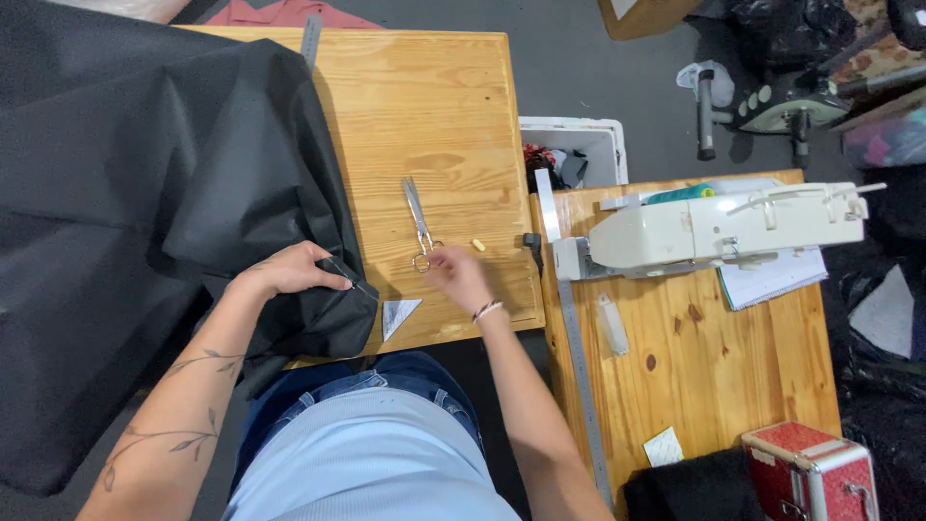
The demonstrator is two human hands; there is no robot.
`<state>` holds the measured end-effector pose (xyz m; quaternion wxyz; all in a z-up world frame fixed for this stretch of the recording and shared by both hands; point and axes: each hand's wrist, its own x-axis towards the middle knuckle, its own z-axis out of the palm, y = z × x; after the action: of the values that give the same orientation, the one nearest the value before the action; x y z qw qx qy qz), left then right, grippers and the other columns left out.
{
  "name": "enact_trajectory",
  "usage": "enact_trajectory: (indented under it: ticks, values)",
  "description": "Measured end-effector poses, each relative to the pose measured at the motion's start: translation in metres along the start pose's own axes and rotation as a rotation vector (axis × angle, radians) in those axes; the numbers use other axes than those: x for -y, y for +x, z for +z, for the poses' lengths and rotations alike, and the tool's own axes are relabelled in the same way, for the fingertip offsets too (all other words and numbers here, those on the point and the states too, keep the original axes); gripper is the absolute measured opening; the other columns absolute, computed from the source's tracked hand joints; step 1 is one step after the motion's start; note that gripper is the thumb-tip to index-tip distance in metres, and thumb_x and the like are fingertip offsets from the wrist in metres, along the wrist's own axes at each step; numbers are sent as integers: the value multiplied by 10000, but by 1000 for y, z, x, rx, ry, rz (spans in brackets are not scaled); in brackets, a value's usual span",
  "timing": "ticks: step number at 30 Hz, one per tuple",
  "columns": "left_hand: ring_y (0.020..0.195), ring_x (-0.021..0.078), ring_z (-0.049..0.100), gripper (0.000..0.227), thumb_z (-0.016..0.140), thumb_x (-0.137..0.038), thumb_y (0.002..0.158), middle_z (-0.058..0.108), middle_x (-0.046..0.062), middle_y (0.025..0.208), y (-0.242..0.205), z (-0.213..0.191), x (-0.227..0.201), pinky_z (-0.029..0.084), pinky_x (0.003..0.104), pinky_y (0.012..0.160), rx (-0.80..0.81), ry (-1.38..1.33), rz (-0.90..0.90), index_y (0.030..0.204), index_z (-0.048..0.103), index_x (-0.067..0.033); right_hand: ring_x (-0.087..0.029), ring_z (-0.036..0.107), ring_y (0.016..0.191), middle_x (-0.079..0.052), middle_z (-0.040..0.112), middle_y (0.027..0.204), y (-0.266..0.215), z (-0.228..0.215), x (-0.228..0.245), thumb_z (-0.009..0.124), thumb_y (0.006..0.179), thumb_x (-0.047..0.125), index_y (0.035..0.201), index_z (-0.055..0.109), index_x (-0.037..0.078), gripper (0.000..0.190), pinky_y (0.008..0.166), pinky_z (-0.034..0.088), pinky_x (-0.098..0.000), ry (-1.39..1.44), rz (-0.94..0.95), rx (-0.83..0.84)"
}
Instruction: The person cuts a piece of black fabric using scissors, then folds and aligns the edges. They use a small triangular template and chalk to mark the fabric before making additional cuts. The person repeats this process of folding, marking, and cutting on different sections of the fabric.
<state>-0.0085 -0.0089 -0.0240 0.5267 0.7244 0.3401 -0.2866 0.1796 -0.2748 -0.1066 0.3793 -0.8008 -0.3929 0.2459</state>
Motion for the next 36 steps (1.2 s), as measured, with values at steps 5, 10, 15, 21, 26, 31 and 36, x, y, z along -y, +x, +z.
enact_trajectory:
  ticks: [5, 10, 15, 21, 26, 31, 36]
  values:
    - [1348, 353, 516, 531, 870, -506, 685, 582, 46, 1437, 60, -8, 56, 437, 530, 1092, -157, 360, -2, 1124, 794, -217, -229, 599, 1136, 25, 572, 1146, -34, 78, -8, 913, 540, 494, 1261, 608, 273, 813, 1021, 485, -337, -328, -164, 254]
    - [1359, 333, 492, 605, 861, -583, 666, 527, -41, 1453, 91, -35, 79, 385, 619, 1086, -315, 507, 1, 1191, 763, -298, -332, 670, 1090, -42, 521, 1254, -33, 76, 13, 839, 763, 218, 1312, 521, 282, 638, 950, 576, -403, -367, 23, 349]
    - [1356, 321, 479, 515, 824, -450, 759, 522, 28, 1460, 44, -69, 32, 413, 530, 1051, -582, 451, 69, 1196, 756, -185, -393, 691, 982, -191, 702, 920, -19, 31, 4, 598, 971, 121, 1062, 648, 59, 122, 852, 543, -470, 80, 265, -176]
    - [1032, 271, 689, 468, 805, -366, 808, 684, 13, 1146, 40, -54, 17, 466, 473, 924, -888, 736, 179, 1255, 701, -277, -188, 674, 739, 18, 644, 715, -11, -39, -7, 662, 925, 247, 1080, 621, 205, 165, 659, 515, -332, 27, 486, -626]
    - [1197, 366, 562, 724, 849, -240, 725, 606, 124, 1190, -17, -4, -37, 351, 614, 1054, -1018, 640, 422, 1393, 584, -160, -216, 592, 657, -65, 544, 641, -4, -33, -55, 472, 886, 185, 784, 572, 155, 146, 613, 438, -306, 407, 520, -755]
    - [1376, 415, 405, 697, 854, -163, 707, 509, 175, 1326, -63, 38, -74, 225, 723, 1116, -1064, 588, 678, 1353, 596, -121, -272, 735, 772, -93, 701, 730, -1, -36, -23, 486, 943, 320, 869, 640, 180, 222, 724, 561, -399, 144, 561, -673]
    - [1388, 398, 420, 545, 788, -141, 742, 517, 137, 1310, -81, 67, -77, 220, 687, 1151, -929, 498, 846, 1260, 623, -178, -331, 671, 951, -52, 620, 842, 7, -25, -17, 848, 749, 373, 1057, 646, 211, 402, 834, 530, -418, -188, 442, -408]
